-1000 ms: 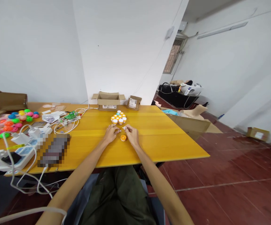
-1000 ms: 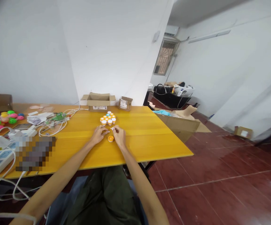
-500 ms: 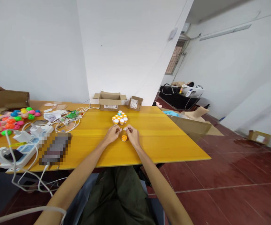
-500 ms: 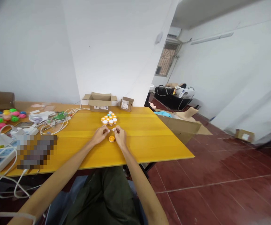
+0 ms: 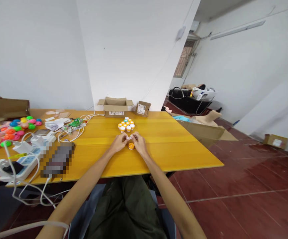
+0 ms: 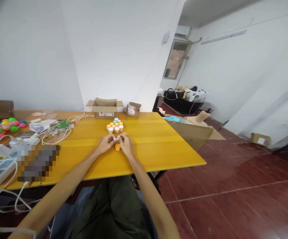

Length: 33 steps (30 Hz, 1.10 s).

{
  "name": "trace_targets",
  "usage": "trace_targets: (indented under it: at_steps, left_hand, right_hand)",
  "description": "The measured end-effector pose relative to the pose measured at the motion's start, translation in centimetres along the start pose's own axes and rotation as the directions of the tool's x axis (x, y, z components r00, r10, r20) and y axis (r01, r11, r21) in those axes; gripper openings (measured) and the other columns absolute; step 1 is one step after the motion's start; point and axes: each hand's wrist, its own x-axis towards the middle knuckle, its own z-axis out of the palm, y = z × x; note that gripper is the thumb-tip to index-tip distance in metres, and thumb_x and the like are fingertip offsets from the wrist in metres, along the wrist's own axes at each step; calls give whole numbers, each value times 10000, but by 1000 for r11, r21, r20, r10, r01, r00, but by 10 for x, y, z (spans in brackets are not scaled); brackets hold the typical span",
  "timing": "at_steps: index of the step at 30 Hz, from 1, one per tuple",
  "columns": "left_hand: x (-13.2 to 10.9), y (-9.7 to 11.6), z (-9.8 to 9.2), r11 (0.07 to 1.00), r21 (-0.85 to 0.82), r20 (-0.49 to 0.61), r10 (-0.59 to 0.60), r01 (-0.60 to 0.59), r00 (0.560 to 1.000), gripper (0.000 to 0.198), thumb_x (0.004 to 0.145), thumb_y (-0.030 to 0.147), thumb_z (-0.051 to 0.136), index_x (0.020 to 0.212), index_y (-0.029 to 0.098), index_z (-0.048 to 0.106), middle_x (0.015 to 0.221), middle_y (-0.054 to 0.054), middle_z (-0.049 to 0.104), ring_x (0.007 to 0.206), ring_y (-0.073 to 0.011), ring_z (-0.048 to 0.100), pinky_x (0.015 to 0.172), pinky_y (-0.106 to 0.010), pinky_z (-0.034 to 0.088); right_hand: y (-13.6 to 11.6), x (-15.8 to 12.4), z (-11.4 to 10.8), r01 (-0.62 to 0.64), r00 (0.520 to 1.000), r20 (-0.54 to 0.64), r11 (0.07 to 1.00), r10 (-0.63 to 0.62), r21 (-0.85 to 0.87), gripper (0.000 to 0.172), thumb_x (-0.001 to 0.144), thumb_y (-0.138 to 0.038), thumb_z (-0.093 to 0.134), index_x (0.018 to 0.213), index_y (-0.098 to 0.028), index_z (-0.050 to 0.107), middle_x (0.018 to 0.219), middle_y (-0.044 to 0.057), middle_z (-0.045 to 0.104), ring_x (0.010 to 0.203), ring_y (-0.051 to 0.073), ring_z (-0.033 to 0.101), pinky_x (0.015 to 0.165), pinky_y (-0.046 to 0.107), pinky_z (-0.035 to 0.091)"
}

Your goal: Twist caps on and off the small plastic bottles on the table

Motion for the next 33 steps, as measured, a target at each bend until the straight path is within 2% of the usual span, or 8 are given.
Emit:
trace_targets:
  at_steps: [10, 16, 20, 27, 33]
  left_hand:
    - [-1, -1, -1, 999, 42, 35, 3, -4, 999, 156, 845, 195, 509, 855, 207, 665, 805, -5, 709, 750, -176, 629, 756, -296, 499]
    - [1, -2, -2, 997, 47, -20, 64, -63, 998, 179, 862, 198, 527, 817, 196, 700, 824, -25, 697, 781, -171, 619, 766, -291, 496]
    - [2, -5, -1, 999, 7, -15, 48, -48, 999, 157, 840, 182, 556, 830, 196, 712, 799, -22, 708, 737, -164, 621, 736, -290, 507]
    - [2, -7, 2, 986, -169, -5, -1, 0, 1000, 146, 828, 210, 567, 910, 191, 687, 851, -27, 733, 751, -168, 669, 715, -289, 536]
    - [2, -7, 0, 984, -177, -37, -5, -2, 999, 136, 828, 226, 571, 898, 202, 685, 851, -25, 730, 787, -176, 672, 766, -311, 539]
  right_hand:
    - [-3, 1, -3, 65, 997, 29, 998, -66, 27, 185, 814, -315, 524, 771, -228, 682, 774, 26, 645, 756, 189, 609, 712, 293, 503]
    - [-7, -1, -3, 43, 998, 32, 994, -46, 100, 231, 820, -361, 497, 733, -220, 659, 746, 25, 602, 662, 175, 591, 586, 278, 507]
    - [-8, 0, -3, -9, 999, 43, 989, 2, 149, 232, 809, -383, 507, 721, -219, 644, 722, 12, 623, 612, 165, 604, 565, 277, 522]
    - [-1, 2, 0, -104, 993, 71, 962, 89, 251, 177, 754, -380, 565, 737, -220, 639, 683, 9, 674, 590, 176, 635, 554, 286, 537]
    - [5, 4, 0, -127, 990, 95, 953, 104, 275, 204, 737, -397, 609, 760, -214, 697, 708, 25, 716, 617, 180, 652, 609, 302, 553]
